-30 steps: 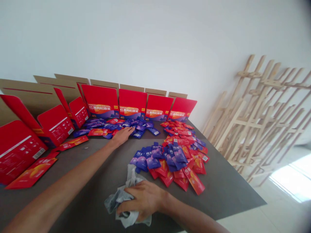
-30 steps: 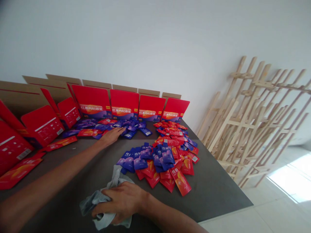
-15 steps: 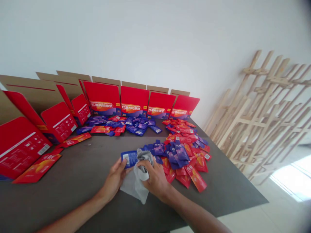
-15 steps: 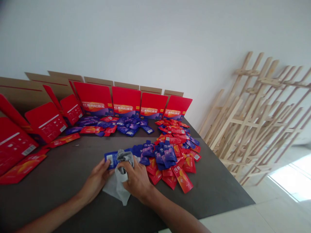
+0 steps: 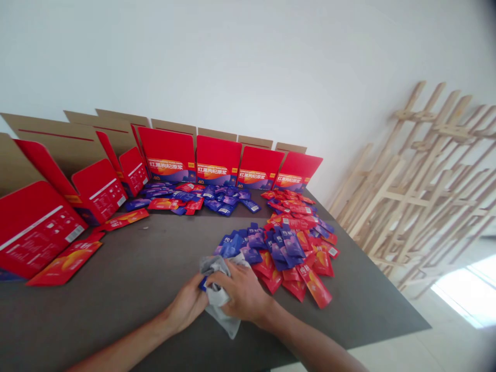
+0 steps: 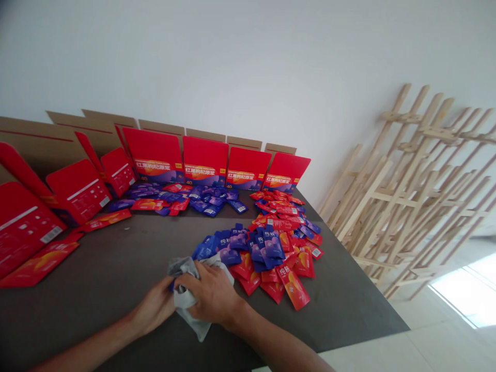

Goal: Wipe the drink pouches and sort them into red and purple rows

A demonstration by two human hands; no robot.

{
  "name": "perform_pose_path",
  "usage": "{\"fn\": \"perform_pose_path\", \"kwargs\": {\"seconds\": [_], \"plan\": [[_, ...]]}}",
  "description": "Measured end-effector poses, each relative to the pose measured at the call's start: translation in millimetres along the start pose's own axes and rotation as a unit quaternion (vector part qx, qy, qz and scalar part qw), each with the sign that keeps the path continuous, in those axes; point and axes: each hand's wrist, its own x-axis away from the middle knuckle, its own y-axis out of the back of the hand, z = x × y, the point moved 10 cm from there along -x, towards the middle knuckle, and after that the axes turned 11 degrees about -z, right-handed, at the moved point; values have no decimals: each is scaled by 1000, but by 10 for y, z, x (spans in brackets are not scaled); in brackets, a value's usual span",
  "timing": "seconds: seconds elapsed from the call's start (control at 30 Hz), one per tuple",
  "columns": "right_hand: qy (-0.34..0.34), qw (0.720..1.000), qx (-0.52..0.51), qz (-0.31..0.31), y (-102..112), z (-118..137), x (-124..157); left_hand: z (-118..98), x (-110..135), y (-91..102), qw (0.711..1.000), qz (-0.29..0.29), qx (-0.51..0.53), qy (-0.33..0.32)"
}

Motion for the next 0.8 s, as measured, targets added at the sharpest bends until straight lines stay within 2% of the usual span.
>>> {"fn": "perform_pose_path", "kwargs": {"seconds": [0.1,0.2,0.27,0.33,0.43,0.5,0.67,0.8], "plan": [[73,995,2,72,-184,161,67,-98,-7,52,999,-34,-13,-25],[73,994,6,84,-191,177,72,-108,-18,34,999,-22,-20,-21],[24,998,8,51,-80,74,31,-82,-24,29,1000,-12,-12,-21],[-46,999,8,-14,104,-94,-6,-38,-26,40,1000,-11,3,-15],[-130,985,0,-116,371,-327,-1,40,-16,55,1000,-14,14,24],[-153,976,-7,-155,474,-410,14,53,-11,56,999,-13,8,45],[-128,971,-20,-203,599,-371,60,-34,-82,82,999,-19,-5,31],[-56,986,-28,-155,509,-198,75,-68,-140,101,999,-33,-9,15]]}}
